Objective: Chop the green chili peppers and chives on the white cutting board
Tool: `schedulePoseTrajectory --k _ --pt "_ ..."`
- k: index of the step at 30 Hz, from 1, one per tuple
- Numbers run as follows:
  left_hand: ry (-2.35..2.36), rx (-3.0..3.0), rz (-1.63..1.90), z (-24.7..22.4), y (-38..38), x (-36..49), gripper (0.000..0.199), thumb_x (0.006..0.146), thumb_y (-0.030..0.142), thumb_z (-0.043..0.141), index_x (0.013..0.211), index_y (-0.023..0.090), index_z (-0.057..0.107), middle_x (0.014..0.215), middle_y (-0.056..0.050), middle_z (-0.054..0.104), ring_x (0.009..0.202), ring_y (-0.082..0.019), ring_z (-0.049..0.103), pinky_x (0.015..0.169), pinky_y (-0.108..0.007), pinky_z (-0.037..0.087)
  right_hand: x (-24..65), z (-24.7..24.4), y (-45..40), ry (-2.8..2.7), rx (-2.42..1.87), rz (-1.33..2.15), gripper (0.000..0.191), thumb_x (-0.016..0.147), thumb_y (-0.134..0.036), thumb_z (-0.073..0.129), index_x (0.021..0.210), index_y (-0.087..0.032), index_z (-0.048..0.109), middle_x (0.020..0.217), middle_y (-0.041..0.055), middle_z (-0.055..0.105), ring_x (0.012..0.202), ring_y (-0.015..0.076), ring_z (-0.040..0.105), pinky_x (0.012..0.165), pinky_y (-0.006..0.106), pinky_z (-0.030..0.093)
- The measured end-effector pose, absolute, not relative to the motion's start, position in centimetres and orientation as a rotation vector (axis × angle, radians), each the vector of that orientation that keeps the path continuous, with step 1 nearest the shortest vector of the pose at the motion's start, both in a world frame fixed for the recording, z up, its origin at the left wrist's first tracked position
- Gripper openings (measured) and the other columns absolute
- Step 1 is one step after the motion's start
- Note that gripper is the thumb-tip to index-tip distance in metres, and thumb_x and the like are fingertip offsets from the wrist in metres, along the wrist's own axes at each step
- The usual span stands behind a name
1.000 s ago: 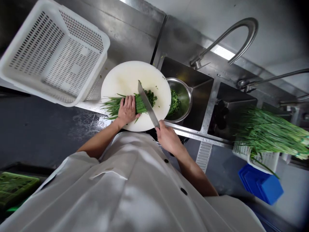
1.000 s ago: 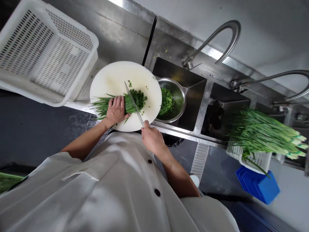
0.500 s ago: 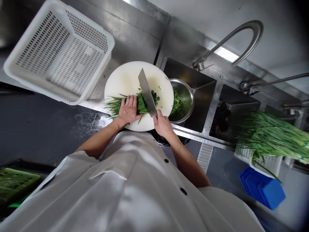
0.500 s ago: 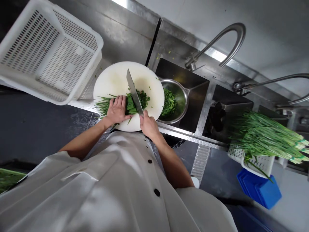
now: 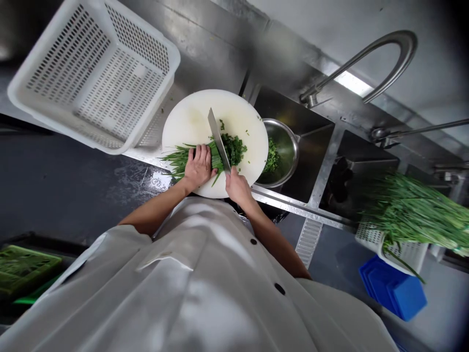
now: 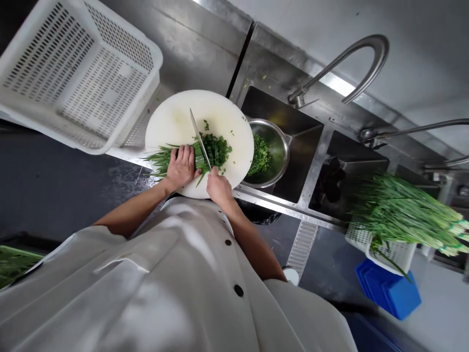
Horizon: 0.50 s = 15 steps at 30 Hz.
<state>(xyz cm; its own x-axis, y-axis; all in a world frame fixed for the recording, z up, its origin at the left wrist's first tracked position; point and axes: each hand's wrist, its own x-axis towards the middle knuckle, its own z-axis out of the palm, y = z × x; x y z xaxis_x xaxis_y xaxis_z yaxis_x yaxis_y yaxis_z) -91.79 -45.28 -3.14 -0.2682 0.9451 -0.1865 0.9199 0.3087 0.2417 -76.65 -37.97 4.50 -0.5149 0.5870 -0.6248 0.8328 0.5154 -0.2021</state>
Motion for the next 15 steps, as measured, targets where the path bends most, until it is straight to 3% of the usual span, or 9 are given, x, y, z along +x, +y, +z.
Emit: schedulePoseTrajectory --k 6,10,15 --pt "2.296 1.674 0.206 -3.2 -46.0 -92.1 0.092 0.098 0.061 0.035 0.16 -0.007 0.025 0.163 -0.031 0.033 0.157 -0.043 0.022 0.126 -0.059 0.014 -74.4 9.1 -38.2 2.296 1.12 -0.588 0.038 0.11 -0.031 0.032 0.143 -0.013 0.039 0.101 0.0165 0.074 0.096 0.0307 0.071 0.078 0.034 0.047" --pt "2.299 1.644 0.186 -3.2 -46.2 -91.7 0.084 0.101 0.053 0.033 0.16 -0.007 0.025 0.164 -0.031 0.031 0.157 -0.042 0.023 0.126 -0.058 0.015 -71.9 12.8 -40.1 2.19 1.072 -0.559 0.033 0.109 -0.03 0.035 0.137 -0.013 0.042 0.095 0.0145 0.073 0.09 0.0284 0.071 0.073 0.031 0.046" --pt "2.308 1.617 0.164 -3.3 -46.0 -91.1 0.08 0.099 0.045 0.038 0.16 -0.006 0.027 0.164 -0.03 0.033 0.156 -0.043 0.025 0.126 -0.057 0.017 -73.2 9.7 -39.6 2.155 1.065 -0.666 0.031 0.108 -0.028 0.036 0.135 -0.013 0.044 0.103 0.0161 0.074 0.095 0.0271 0.071 0.077 0.031 0.047"
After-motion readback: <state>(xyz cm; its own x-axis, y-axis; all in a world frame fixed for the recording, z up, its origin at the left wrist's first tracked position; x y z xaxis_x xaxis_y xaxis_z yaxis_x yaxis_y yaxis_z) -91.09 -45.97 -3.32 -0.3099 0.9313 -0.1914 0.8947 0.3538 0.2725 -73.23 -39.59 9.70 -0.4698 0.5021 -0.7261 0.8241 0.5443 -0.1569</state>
